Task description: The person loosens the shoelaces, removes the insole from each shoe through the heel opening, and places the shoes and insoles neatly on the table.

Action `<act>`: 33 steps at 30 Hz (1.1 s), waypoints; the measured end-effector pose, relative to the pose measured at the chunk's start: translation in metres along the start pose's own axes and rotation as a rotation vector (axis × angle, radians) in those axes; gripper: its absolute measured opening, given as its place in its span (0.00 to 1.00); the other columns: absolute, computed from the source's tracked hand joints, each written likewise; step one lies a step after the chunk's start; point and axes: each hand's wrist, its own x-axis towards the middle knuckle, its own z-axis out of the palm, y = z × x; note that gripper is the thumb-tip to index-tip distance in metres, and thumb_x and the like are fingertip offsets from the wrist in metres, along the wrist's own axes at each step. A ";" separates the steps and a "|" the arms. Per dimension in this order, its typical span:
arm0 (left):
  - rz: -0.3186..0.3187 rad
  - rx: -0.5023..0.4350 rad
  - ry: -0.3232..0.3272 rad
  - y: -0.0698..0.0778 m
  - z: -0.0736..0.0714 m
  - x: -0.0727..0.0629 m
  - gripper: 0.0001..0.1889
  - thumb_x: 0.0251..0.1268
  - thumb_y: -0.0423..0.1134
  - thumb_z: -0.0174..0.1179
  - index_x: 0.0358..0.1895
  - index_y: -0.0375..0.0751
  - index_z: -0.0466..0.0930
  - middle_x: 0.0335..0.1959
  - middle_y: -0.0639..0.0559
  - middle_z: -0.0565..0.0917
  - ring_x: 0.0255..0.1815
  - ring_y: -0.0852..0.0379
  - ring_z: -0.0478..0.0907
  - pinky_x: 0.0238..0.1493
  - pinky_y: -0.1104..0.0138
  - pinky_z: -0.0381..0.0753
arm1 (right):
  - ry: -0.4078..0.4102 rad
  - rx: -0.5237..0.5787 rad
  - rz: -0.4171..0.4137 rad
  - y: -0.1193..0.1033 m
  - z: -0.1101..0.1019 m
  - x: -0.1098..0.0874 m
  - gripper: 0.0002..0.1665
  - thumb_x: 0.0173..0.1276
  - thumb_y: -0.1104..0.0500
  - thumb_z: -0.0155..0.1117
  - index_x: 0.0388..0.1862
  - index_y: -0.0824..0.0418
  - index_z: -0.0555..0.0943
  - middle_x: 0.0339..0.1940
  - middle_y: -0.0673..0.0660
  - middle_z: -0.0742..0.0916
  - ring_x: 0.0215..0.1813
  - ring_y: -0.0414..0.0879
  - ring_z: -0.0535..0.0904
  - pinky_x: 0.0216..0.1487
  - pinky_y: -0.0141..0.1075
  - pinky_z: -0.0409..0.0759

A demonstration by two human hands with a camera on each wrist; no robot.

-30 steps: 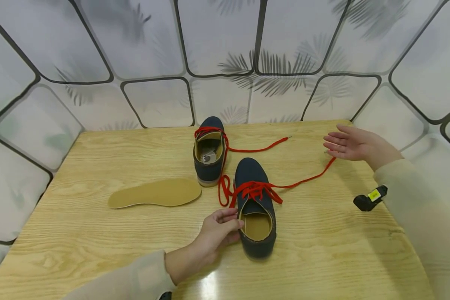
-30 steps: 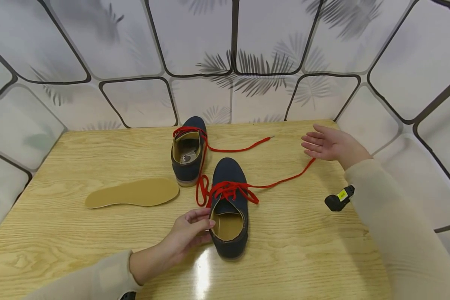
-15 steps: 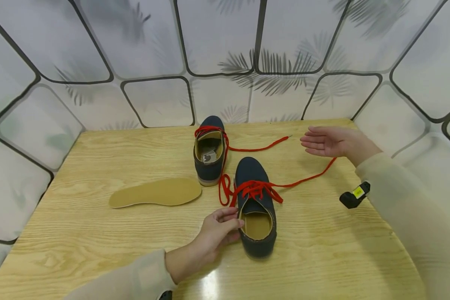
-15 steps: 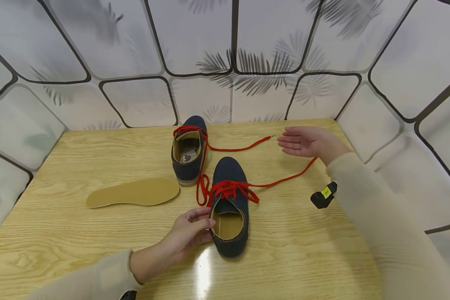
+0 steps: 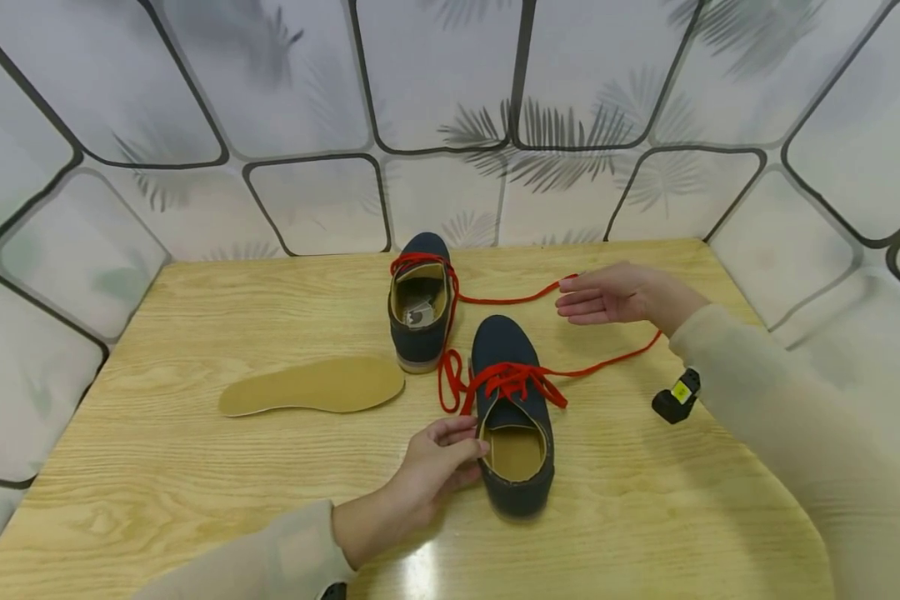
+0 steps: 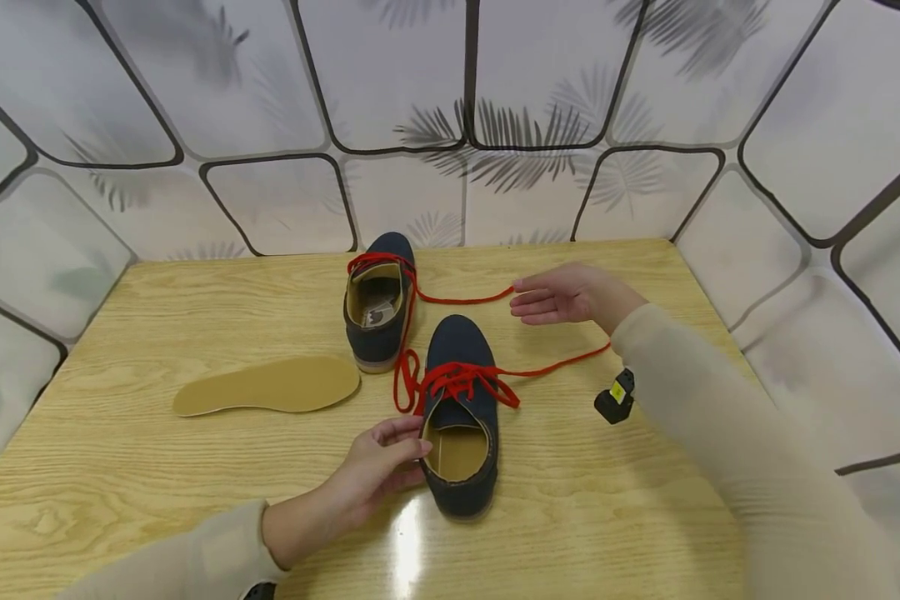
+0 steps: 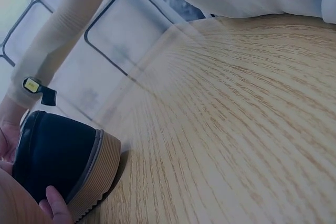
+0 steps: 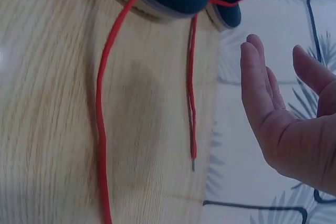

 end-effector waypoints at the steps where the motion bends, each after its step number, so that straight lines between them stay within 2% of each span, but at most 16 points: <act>1: -0.001 0.000 0.000 0.000 0.000 0.000 0.26 0.51 0.28 0.62 0.58 0.31 0.71 0.47 0.46 0.77 0.37 0.60 0.78 0.38 0.67 0.81 | 0.002 -0.034 0.001 0.000 0.004 0.002 0.15 0.70 0.60 0.56 0.53 0.63 0.75 0.40 0.56 0.85 0.42 0.45 0.84 0.52 0.39 0.80; 4: -0.004 0.003 -0.002 0.000 0.000 0.001 0.26 0.51 0.28 0.62 0.58 0.31 0.71 0.46 0.47 0.77 0.37 0.60 0.78 0.38 0.67 0.80 | 0.002 -0.126 0.016 0.002 0.017 0.008 0.32 0.70 0.58 0.57 0.69 0.65 0.60 0.41 0.56 0.84 0.42 0.44 0.84 0.52 0.38 0.80; 7: -0.004 0.006 -0.005 0.000 -0.001 0.001 0.26 0.52 0.28 0.62 0.58 0.31 0.71 0.45 0.47 0.77 0.37 0.61 0.79 0.38 0.67 0.80 | 0.002 -0.168 0.042 0.004 0.027 0.013 0.38 0.70 0.57 0.57 0.72 0.68 0.55 0.40 0.56 0.84 0.40 0.44 0.84 0.52 0.39 0.80; 12: -0.003 0.010 -0.006 0.000 -0.001 0.001 0.26 0.52 0.29 0.62 0.58 0.32 0.71 0.47 0.47 0.77 0.37 0.61 0.79 0.39 0.67 0.81 | -0.033 -0.210 0.073 0.009 0.040 0.022 0.30 0.71 0.58 0.56 0.67 0.69 0.62 0.38 0.56 0.85 0.39 0.44 0.84 0.55 0.40 0.78; 17: 0.001 0.005 -0.016 -0.001 -0.001 0.002 0.26 0.51 0.29 0.62 0.58 0.31 0.71 0.47 0.47 0.77 0.38 0.61 0.79 0.41 0.65 0.81 | -0.085 -0.291 0.065 0.011 0.055 0.025 0.28 0.70 0.58 0.57 0.64 0.69 0.66 0.38 0.55 0.86 0.40 0.44 0.84 0.55 0.40 0.78; 26: 0.004 -0.014 -0.030 -0.003 -0.005 0.003 0.26 0.52 0.28 0.62 0.58 0.30 0.70 0.47 0.46 0.78 0.38 0.60 0.79 0.41 0.65 0.81 | -0.164 -0.608 0.061 0.013 0.080 0.030 0.27 0.63 0.56 0.64 0.59 0.66 0.73 0.52 0.59 0.83 0.49 0.46 0.81 0.50 0.37 0.80; 29: 0.000 -0.013 -0.028 -0.003 -0.004 0.003 0.26 0.52 0.29 0.62 0.58 0.30 0.70 0.47 0.45 0.78 0.38 0.60 0.79 0.41 0.66 0.81 | -0.197 -0.693 0.053 0.013 0.085 0.031 0.23 0.63 0.56 0.65 0.55 0.65 0.77 0.47 0.55 0.84 0.46 0.44 0.80 0.47 0.36 0.80; 33: -0.004 -0.011 -0.024 -0.003 -0.004 0.004 0.27 0.52 0.29 0.62 0.58 0.31 0.70 0.48 0.45 0.77 0.38 0.60 0.78 0.40 0.66 0.81 | -0.240 -0.769 0.046 0.012 0.088 0.031 0.14 0.61 0.58 0.67 0.44 0.64 0.82 0.29 0.50 0.81 0.31 0.41 0.74 0.40 0.36 0.78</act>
